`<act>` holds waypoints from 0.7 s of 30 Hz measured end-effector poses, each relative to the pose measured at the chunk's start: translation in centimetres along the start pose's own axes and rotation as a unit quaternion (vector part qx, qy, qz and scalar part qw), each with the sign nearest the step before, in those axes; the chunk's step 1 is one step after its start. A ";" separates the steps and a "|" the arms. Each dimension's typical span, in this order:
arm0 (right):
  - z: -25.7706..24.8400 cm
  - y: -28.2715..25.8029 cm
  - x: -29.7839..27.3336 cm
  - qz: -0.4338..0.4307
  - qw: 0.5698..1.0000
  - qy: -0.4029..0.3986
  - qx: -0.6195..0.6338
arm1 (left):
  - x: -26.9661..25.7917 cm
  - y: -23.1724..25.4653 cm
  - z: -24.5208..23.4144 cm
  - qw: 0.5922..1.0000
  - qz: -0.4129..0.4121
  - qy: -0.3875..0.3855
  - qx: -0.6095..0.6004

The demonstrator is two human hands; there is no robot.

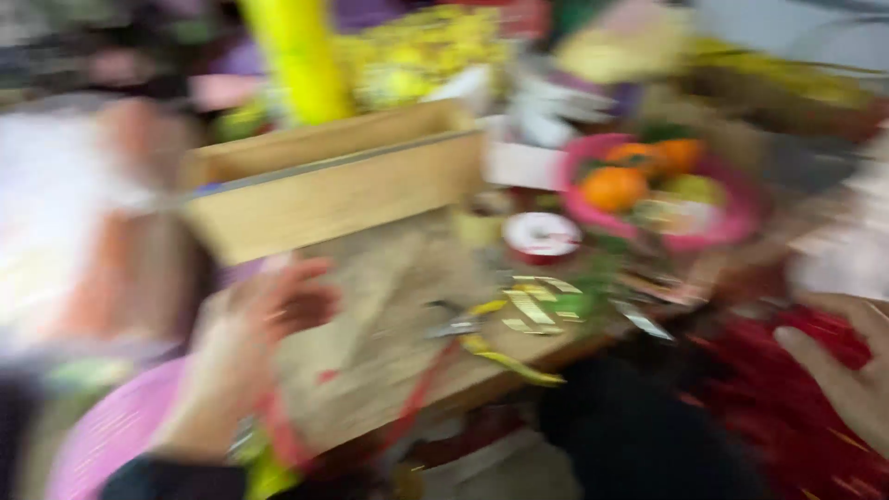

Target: Making a decorative red ribbon bow using hands, scissors, and pliers

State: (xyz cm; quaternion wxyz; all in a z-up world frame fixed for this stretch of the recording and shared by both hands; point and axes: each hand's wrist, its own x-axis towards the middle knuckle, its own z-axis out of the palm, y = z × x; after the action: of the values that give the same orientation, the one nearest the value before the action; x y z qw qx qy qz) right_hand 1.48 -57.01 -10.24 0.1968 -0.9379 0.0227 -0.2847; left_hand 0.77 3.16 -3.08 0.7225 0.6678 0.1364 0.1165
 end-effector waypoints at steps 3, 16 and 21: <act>2.1 -13.6 1.2 -0.164 0.971 -0.082 0.154 | 0.6 -0.2 -1.9 0.999 0.025 -0.007 0.019; 19.6 -31.1 4.1 -0.298 0.893 -0.336 0.022 | 2.7 -11.4 -14.4 0.918 -0.286 0.106 0.254; 22.2 -28.0 6.2 -0.270 0.915 -0.295 0.054 | 10.0 -26.5 -18.6 0.869 -0.494 -0.007 0.004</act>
State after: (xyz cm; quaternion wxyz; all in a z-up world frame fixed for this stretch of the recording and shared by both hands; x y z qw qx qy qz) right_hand 16.80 -24.24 -13.12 0.1607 -0.9375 -0.3063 -0.0378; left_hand 3.24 21.88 -31.19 0.6840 0.5167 0.4438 -0.2611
